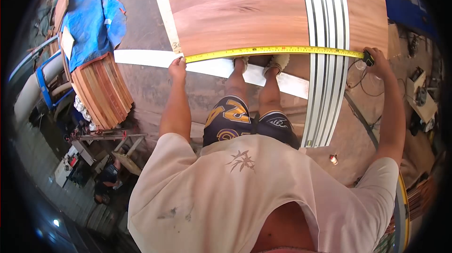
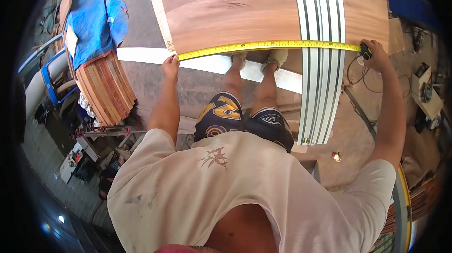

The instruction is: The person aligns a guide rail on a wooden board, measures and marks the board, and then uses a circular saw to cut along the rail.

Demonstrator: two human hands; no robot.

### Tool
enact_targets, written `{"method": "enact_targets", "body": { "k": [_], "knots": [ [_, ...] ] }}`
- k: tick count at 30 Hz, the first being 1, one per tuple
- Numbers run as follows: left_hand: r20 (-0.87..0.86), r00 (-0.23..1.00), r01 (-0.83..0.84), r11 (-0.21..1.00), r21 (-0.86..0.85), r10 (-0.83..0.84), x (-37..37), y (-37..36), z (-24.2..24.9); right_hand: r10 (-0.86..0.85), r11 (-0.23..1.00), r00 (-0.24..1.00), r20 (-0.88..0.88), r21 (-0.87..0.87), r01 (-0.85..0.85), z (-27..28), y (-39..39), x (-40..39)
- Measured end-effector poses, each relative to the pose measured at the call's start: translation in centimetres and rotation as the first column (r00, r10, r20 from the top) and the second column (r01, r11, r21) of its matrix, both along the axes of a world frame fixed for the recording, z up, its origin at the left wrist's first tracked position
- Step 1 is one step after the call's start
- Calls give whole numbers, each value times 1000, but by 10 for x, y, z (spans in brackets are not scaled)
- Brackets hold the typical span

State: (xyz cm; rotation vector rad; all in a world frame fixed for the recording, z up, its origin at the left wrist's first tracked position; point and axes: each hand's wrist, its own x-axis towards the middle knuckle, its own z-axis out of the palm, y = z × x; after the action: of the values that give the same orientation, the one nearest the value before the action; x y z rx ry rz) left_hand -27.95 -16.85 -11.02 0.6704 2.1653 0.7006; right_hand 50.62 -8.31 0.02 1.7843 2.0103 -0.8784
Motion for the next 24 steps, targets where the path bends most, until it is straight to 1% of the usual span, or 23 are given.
{"method": "enact_targets", "body": {
  "k": [1, 3, 4, 5, 6, 7, 8, 9, 10, 12, 14, 15, 16, 17, 18, 20, 22, 23, 24],
  "knots": [
    [-36, 999, 11, 1000, -10, -11, -2, 0, -8, -10, 1000, 1000, 10, -6, 10, 0, 1, 0],
    [-107, 990, 86, 994, -64, -92, -14, -2, -20, -20, 997, 999, 40, -74, 23, 3, 3, 8],
    [-114, 988, 100, 994, -35, -103, -20, -5, -25, -34, 995, 998, 49, -93, 39, 11, 2, 1],
    [-110, 986, 124, 992, -4, -124, -22, -6, -28, 14, 997, 999, 44, -76, -11, 1, -1, 10],
    [-118, 981, 159, 987, 25, -155, -18, -5, -25, 15, 999, 1000, 25, -52, -13, -6, -6, 16],
    [-92, 986, 139, 990, -11, -139, -16, -3, -20, -15, 999, 999, 52, -50, 18, -8, -8, 16],
    [-102, 985, 135, 991, -20, -136, -30, -6, -37, -17, 997, 997, 70, -79, 22, -8, -8, 13],
    [-120, 987, 101, 992, -75, -109, -19, -2, -24, -6, 994, 997, 78, -105, 14, 1, -6, 6],
    [-109, 989, 91, 989, -114, -103, -9, 2, -12, -10, 1000, 997, 77, -21, 11, -5, -12, 9],
    [-198, 951, 220, 970, -104, -237, -39, -2, -40, -29, 999, 994, 101, -32, 33, 2, -12, 1],
    [-113, 969, 189, 952, -241, -221, -20, 7, -14, -32, 999, 994, 106, 38, 28, -13, -20, 6],
    [-149, 952, 225, 943, -247, -266, -23, 6, -15, -58, 998, 992, 112, 40, 54, -15, -22, 6],
    [-187, 933, 258, 933, -252, -308, -13, 10, -11, -47, 998, 991, 128, 55, 40, -18, -23, 6],
    [-204, 934, 242, 939, -245, -293, -4, 9, -4, -34, 997, 989, 142, 71, 24, -21, -25, 5],
    [-182, 938, 246, 937, -249, -295, 13, 11, 10, -59, 996, 988, 141, 75, 48, -23, -27, 5],
    [-236, 929, 210, 929, -304, -287, 38, 15, 23, -33, 992, 987, 154, 124, 13, -24, -29, 4],
    [-168, 943, 236, 931, -278, -289, 46, 16, 27, -47, 992, 989, 142, 126, 29, -28, -30, 5],
    [-192, 931, 253, 929, -271, -310, 49, 17, 28, -40, 990, 989, 145, 139, 19, -29, -32, 5],
    [-185, 923, 296, 930, -216, -337, 41, 15, 21, -30, 988, 989, 148, 152, 7, -30, -33, 4]
  ]
}}
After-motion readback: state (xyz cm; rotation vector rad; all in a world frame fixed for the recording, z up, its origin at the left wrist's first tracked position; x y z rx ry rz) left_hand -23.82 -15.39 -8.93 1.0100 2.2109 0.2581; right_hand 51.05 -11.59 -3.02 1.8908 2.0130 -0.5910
